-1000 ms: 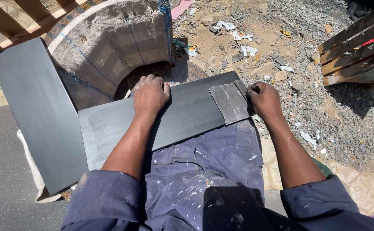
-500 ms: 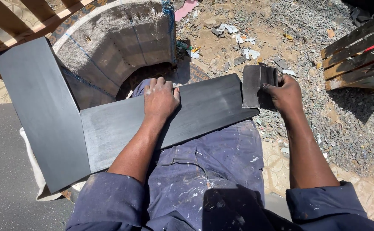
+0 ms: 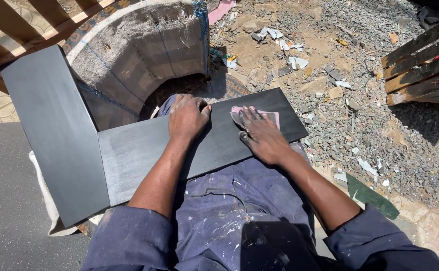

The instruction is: Using sandpaper to smooth the edges and surfaces of black rectangular plates in a workshop setting.

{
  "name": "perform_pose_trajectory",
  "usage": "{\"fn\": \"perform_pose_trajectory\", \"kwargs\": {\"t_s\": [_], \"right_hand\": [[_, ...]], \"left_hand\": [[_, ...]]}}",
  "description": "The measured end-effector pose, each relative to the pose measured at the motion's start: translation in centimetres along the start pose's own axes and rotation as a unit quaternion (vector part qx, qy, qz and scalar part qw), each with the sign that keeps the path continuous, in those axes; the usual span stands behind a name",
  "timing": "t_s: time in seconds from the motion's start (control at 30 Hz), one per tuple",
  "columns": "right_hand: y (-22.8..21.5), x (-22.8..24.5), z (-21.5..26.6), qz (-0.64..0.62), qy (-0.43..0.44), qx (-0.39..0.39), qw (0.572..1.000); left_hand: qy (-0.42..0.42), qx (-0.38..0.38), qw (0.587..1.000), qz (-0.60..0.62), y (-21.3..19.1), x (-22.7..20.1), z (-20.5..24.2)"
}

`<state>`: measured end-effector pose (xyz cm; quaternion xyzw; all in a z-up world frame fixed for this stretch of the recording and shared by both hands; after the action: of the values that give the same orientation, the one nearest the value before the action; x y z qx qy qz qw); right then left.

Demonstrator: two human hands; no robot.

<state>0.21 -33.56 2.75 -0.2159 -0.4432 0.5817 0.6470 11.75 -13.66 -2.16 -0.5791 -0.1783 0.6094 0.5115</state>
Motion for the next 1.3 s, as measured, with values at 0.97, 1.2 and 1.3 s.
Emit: {"fn": "perform_pose_trajectory", "kwargs": {"t_s": [0.97,1.2,1.3], "right_hand": [[0.6,1.0,0.6,0.028,-0.033,0.041,0.998],[2.2,4.7,-2.5,0.058,-0.100,-0.101,0.988],[2.2,4.5,-3.6,0.005,-0.155,-0.100,0.983]], "left_hand": [[-0.053,0.023,0.991,0.117,-1.8,-0.7,1.0],[-0.050,-0.013,0.977,0.207,-2.7,-1.4,1.7],[-0.004,-0.053,0.957,0.284,-4.2,-2.4,2.8]]}}
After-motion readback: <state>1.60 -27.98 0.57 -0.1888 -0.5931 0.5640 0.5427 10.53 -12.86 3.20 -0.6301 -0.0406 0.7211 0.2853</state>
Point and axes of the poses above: each hand's wrist, its own z-axis away from the middle knuckle, its own y-axis out of the palm, x = y × z, the point moved 3 cm from there along -z, towards the middle knuckle, and after that the axes turned 11 degrees about x, right-handed, at the moved point
